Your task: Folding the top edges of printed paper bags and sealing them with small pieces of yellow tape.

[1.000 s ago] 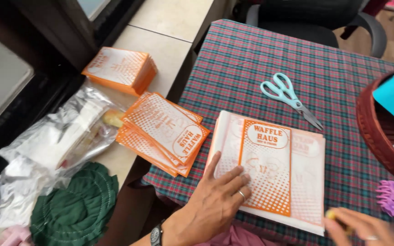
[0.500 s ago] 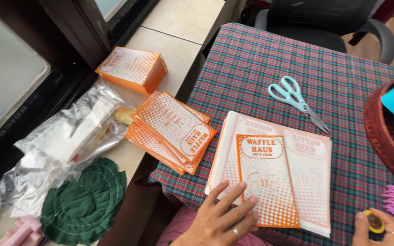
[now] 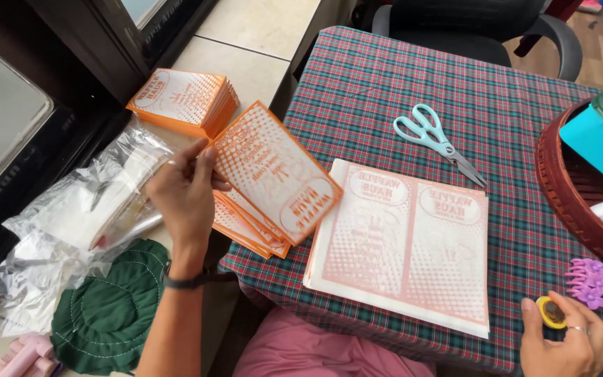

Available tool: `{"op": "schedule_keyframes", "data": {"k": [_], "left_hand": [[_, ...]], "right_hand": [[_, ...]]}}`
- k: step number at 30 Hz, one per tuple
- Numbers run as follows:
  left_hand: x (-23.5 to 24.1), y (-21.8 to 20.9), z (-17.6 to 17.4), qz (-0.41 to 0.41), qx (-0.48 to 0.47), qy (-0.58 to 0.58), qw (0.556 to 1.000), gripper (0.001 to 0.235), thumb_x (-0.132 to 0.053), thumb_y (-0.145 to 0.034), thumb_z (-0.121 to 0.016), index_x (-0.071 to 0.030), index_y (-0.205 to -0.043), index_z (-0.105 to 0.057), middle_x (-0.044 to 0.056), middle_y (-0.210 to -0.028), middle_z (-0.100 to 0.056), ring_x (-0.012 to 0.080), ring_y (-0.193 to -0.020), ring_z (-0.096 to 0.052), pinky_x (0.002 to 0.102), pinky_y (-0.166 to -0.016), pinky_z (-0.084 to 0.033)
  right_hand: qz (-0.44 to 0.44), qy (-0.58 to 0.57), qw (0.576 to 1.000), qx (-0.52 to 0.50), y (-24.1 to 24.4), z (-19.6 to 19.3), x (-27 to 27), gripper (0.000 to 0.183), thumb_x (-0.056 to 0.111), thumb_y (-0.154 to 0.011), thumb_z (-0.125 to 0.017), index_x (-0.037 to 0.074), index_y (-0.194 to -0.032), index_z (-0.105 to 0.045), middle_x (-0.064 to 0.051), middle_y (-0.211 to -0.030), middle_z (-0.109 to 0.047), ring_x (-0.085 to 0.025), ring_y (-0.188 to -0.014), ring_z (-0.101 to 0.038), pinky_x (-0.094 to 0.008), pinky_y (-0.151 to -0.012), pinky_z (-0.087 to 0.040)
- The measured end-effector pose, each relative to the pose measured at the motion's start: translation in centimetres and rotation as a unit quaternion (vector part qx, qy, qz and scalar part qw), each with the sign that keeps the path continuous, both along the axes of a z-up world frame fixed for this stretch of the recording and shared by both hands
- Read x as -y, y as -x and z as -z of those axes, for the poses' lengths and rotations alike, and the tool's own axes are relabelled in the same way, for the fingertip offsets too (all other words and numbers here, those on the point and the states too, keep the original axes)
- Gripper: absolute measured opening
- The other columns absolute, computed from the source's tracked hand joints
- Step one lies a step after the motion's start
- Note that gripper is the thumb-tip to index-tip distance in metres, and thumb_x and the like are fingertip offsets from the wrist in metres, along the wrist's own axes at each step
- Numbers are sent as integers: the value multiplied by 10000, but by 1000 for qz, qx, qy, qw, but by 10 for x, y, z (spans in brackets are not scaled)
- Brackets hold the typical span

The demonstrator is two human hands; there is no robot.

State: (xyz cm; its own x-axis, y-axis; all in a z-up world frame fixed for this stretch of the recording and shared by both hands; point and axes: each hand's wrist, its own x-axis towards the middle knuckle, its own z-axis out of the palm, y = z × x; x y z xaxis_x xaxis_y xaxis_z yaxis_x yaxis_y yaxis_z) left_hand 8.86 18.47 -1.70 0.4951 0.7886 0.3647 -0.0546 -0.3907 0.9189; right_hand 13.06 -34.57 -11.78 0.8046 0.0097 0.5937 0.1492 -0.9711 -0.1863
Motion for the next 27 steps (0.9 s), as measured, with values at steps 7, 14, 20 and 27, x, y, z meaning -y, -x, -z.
{"op": "schedule_keyframes", "data": {"k": [7, 14, 20, 27], "left_hand": [[-37, -17, 57, -25, -247, -181, 952, 336, -190, -1034, -661, 23, -1293, -647, 114, -647, -652, 375, -684, -620, 497, -651, -422], [19, 17, 34, -72, -175, -386, 903, 272, -174, -1061, -699, -40, -1293, -652, 116, -956, -621, 341, -795, -630, 470, -680, -489], [102, 75, 3, 261, -130, -296, 910, 546, -320, -815, -857, -150, -1293, -653, 99, -1214, -678, 241, -997, -728, 387, -881, -577], [122, 81, 35, 281, -84, -265, 919, 475, -291, -757, -914, -139, -1176, -748, 144, -1279, -687, 236, -1040, -731, 384, -957, -589]], "right_hand": [[-29, 43, 998, 41, -9, 18, 24, 362, 142, -994, -997, -21, -1278, -841, -213, -1272, -758, -367, -1202, -676, -468, -1083, -512], [-120, -41, 990, 55, 8, -44, -18, 398, 17, -1021, -890, -146, -1362, -763, -319, -1385, -681, -444, -1290, -658, -518, -1163, -500], [-283, -216, 926, -126, 31, -119, -67, 582, 53, -735, -798, -52, -1286, -640, -243, -1347, -656, -290, -1241, -661, -367, -1062, -577], [-283, -123, 935, -171, 34, -126, -83, 576, 165, -651, -881, 100, -1202, -727, -160, -1341, -699, -236, -1210, -704, -363, -1070, -591]]}}
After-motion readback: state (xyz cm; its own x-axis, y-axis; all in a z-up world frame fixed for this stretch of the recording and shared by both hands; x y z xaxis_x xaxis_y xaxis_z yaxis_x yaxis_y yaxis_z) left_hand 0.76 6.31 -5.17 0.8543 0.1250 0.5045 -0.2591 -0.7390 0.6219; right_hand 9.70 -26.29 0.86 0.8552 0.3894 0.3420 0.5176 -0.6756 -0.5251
